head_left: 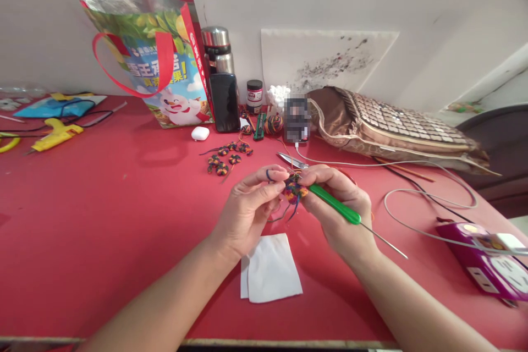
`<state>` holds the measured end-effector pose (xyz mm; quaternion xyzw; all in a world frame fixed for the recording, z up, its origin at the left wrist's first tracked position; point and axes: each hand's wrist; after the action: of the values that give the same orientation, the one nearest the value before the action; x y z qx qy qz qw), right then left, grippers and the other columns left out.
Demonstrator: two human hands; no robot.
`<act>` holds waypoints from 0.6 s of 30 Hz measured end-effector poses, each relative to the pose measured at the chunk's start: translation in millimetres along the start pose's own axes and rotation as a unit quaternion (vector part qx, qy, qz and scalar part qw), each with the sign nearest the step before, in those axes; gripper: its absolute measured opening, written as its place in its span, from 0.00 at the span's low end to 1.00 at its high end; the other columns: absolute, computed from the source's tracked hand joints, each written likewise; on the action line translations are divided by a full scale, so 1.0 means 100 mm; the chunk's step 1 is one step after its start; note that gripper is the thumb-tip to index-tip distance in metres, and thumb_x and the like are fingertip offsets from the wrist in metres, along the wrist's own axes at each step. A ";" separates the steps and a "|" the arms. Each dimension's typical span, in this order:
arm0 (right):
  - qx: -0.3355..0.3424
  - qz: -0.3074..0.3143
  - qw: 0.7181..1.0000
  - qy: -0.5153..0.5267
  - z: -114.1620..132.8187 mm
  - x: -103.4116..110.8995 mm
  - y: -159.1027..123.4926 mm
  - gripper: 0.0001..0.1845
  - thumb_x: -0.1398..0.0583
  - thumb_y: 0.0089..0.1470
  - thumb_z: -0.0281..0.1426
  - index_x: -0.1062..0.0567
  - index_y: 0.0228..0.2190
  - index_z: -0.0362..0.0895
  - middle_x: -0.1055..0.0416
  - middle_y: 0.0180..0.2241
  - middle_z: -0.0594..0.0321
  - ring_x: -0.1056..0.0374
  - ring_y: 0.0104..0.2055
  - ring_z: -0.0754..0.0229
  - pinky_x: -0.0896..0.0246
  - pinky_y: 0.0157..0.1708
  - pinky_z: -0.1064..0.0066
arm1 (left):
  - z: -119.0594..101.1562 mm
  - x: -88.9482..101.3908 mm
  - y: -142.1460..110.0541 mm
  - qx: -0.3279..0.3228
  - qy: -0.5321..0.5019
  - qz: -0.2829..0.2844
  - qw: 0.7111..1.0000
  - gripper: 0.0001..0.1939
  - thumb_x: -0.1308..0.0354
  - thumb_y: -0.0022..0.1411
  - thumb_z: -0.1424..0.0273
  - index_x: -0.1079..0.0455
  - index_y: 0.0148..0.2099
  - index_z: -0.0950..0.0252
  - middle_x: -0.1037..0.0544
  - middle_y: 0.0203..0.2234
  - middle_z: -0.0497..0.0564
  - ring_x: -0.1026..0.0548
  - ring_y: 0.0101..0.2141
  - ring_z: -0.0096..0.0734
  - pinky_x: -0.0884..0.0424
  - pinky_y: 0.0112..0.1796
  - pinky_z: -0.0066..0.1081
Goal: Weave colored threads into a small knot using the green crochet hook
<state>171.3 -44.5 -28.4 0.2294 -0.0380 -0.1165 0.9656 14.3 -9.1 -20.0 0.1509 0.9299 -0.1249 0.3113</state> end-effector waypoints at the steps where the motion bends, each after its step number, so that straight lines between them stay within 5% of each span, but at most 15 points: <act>1: 0.005 0.004 1.000 -0.004 0.00 0.00 0.00 0.07 0.33 0.57 0.22 0.20 0.33 0.47 0.23 0.34 0.63 0.26 0.34 0.61 0.26 0.31 0.70 | 0.01 -0.01 0.00 0.005 -0.009 0.001 1.000 0.05 0.23 0.50 0.70 0.15 0.31 0.60 0.19 0.40 0.47 0.40 0.22 0.15 0.36 0.24 0.26; 4: 0.031 0.018 0.999 -0.009 0.00 -0.01 -0.01 0.08 0.33 0.57 0.21 0.21 0.34 0.48 0.23 0.33 0.63 0.25 0.35 0.60 0.24 0.33 0.70 | 0.00 -0.02 -0.02 0.007 -0.007 0.014 1.000 0.03 0.25 0.51 0.68 0.15 0.29 0.61 0.22 0.40 0.48 0.37 0.24 0.17 0.35 0.25 0.27; 12: 0.047 0.039 0.998 -0.008 -0.03 -0.03 -0.04 0.11 0.35 0.58 0.20 0.21 0.35 0.49 0.24 0.36 0.64 0.24 0.34 0.61 0.24 0.31 0.70 | -0.01 -0.01 -0.06 0.020 0.040 0.031 0.999 0.17 0.22 0.52 0.56 0.17 0.23 0.63 0.28 0.39 0.50 0.35 0.28 0.20 0.35 0.28 0.28; 18: 0.046 0.024 0.998 -0.018 -0.02 -0.04 -0.04 0.09 0.33 0.57 0.21 0.20 0.34 0.48 0.22 0.35 0.62 0.22 0.38 0.58 0.23 0.36 0.68 | -0.01 0.03 -0.03 0.023 0.051 0.069 0.996 0.21 0.31 0.62 0.52 0.14 0.26 0.61 0.31 0.43 0.52 0.36 0.30 0.22 0.34 0.29 0.27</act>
<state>167.2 -46.3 -32.2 0.2708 -0.0661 -0.0953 0.9556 10.7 -11.3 -20.8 0.2279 0.9287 -0.1165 0.2682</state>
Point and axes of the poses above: each hand's wrist, its own y-axis towards the middle knuckle, its own x-axis out of the back of the hand, z = x × y
